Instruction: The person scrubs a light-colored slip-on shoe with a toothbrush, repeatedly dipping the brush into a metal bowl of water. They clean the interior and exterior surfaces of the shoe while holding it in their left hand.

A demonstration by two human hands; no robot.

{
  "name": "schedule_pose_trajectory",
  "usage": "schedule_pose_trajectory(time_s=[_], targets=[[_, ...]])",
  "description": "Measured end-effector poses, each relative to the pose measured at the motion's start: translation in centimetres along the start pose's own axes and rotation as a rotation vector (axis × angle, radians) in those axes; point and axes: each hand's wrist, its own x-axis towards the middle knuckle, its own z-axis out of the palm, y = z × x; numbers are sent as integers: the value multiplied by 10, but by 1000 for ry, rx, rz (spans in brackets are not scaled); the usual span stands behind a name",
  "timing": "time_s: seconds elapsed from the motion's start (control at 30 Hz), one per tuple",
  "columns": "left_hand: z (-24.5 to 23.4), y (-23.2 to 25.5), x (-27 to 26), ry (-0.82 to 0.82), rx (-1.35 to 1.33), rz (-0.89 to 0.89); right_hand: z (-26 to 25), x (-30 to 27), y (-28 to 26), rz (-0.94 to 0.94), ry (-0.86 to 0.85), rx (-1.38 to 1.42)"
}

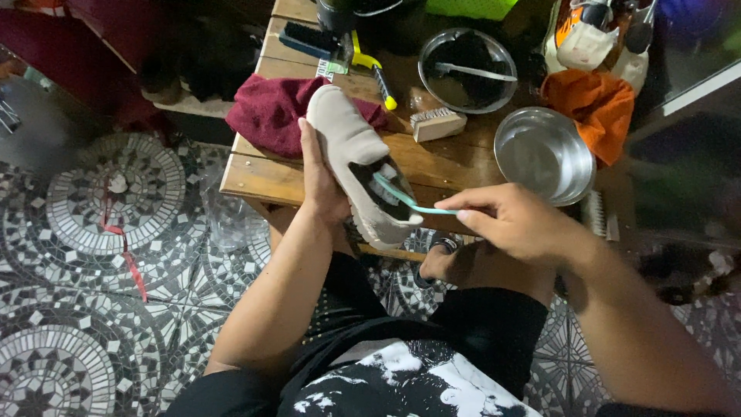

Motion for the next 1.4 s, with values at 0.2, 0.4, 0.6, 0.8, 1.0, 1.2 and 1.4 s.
schedule_pose_trajectory(time_s=[0.2,0.4,0.6,0.8,1.0,1.2,1.4], targets=[[28,-45,-30,-6,129,-55,52,50,55,-204,337,-382],[23,-56,-42,114,127,-53,98,88,85,-218,411,-265],[-25,-65,-14,31,248,37,104,70,59,-252,310,180],[-41,-73,-8,-16,123,135,89,26,57,-188,91,162],[-6,-62,-17,54,187,123,86,4,19,-225,169,-225],[11,-65,-38,99,247,113,110,68,38,-227,413,-665],[14,-60,-49,23,298,115,110,65,37,-90,436,-995]])
